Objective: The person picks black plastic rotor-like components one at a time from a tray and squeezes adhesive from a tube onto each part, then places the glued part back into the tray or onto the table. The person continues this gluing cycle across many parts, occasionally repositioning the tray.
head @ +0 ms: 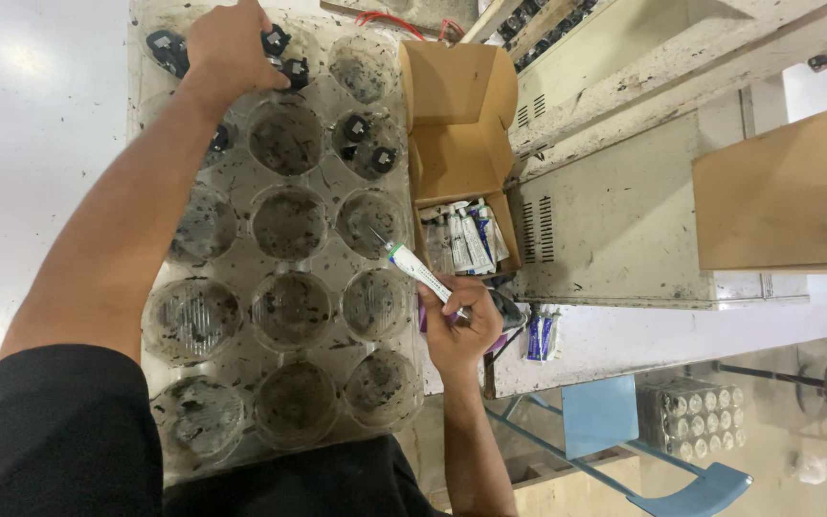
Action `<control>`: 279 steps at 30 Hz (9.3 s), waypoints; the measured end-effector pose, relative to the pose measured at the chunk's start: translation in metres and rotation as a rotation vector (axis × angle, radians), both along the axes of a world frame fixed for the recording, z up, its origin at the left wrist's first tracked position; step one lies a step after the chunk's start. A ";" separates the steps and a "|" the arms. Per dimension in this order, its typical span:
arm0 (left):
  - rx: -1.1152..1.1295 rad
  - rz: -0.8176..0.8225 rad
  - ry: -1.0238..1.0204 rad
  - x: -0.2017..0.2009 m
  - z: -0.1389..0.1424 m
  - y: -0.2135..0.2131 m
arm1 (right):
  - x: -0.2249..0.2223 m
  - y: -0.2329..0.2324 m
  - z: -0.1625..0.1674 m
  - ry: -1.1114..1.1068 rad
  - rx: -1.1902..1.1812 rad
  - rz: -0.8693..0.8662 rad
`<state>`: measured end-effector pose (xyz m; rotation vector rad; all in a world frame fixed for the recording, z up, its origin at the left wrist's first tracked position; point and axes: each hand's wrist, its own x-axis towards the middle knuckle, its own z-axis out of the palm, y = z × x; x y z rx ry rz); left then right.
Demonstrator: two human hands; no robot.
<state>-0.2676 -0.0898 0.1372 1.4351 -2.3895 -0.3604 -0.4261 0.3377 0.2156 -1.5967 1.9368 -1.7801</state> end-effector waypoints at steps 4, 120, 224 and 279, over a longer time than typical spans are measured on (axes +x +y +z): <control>0.020 0.024 -0.022 0.000 -0.001 0.003 | 0.002 0.005 0.002 -0.021 -0.004 -0.001; 1.094 -0.176 1.492 0.107 0.103 0.340 | 0.074 0.026 0.067 0.220 -0.182 0.099; 0.723 -0.252 1.286 0.055 0.078 0.185 | 0.016 0.030 0.020 -1.045 -0.206 0.441; 0.612 -0.059 1.139 0.102 0.093 0.275 | 0.066 -0.028 0.036 0.251 -0.243 0.192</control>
